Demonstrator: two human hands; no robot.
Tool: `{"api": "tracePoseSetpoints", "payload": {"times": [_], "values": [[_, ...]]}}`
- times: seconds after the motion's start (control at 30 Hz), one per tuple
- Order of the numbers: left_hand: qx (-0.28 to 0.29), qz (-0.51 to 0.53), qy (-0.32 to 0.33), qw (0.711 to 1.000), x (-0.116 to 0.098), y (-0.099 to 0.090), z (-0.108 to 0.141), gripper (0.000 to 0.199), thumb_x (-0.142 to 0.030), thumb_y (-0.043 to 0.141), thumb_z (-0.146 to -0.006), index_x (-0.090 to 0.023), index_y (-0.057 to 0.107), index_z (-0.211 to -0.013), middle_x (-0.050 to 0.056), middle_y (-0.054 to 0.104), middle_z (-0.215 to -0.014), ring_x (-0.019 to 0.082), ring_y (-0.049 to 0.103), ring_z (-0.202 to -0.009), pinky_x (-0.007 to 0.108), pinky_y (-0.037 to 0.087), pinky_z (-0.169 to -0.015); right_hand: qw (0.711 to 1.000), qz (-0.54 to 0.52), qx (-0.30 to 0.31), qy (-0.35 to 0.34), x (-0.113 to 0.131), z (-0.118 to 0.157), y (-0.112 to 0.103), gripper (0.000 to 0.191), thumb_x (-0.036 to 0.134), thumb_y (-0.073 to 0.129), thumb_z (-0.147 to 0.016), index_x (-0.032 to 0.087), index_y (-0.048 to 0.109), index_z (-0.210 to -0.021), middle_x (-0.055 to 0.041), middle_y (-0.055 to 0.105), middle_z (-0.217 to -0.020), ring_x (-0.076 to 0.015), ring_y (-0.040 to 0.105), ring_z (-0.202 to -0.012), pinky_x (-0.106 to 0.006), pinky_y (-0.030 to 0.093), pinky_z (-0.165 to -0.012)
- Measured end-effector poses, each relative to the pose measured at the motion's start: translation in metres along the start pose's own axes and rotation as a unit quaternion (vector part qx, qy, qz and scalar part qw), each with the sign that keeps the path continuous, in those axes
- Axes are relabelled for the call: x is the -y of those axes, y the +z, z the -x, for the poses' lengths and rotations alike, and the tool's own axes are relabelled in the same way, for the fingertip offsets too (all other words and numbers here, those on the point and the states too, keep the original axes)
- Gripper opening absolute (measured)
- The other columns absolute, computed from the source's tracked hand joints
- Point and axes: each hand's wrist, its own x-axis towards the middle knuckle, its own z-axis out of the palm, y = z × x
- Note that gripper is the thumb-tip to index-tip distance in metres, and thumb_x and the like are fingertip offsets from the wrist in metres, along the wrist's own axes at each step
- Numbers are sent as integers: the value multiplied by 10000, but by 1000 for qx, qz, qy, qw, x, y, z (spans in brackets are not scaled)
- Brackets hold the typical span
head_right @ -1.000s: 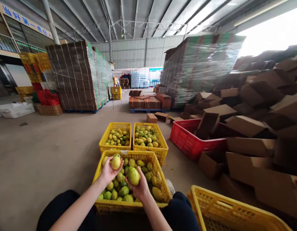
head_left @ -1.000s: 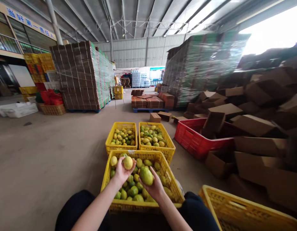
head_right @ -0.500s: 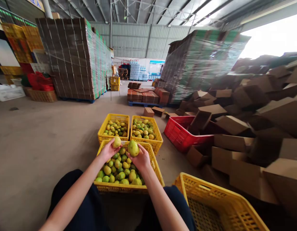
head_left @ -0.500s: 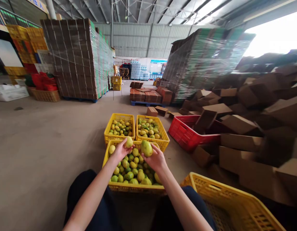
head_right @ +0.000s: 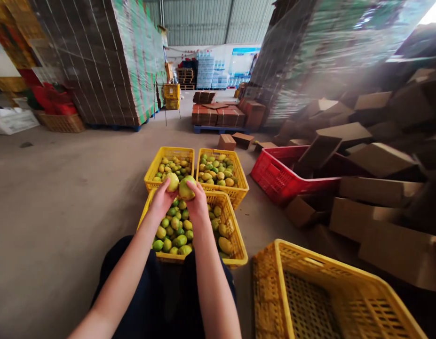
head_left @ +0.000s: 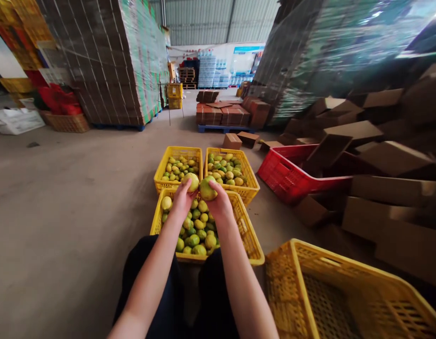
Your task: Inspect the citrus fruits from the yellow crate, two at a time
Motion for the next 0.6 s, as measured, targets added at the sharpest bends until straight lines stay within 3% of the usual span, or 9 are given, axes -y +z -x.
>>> {"api": "tracePoseSetpoints", "payload": {"times": [0.17, 0.4, 0.6], "values": [[-73, 28, -13, 997, 4, 8, -6, 171, -287, 546, -778, -140, 596, -849, 22, 639, -697, 116, 594, -598, 212, 461, -573, 999, -33, -18, 24, -12, -15, -7, 198, 355, 555, -734, 173, 624, -773, -13, 668, -654, -167, 629, -597, -284, 525, -547], [-108, -25, -9, 994, 20, 1, 2, 358, -391, 362, -853, -143, 609, -779, 27, 619, -607, 98, 534, -464, 186, 387, -442, 996, -65, -54, 2, -23, -19, -28, 205, 353, 551, -719, 170, 630, -769, -27, 693, -690, -171, 638, -584, -295, 529, -553], [-177, -38, 53, 982, 36, -17, -11, 322, -374, 394, -866, -157, 619, -793, 19, 643, -681, 109, 600, -613, 193, 459, -584, 995, -62, -75, -2, -26, -23, -25, 172, 333, 587, -704, 173, 622, -757, 1, 684, -665, -144, 626, -566, -258, 512, -528]]}}
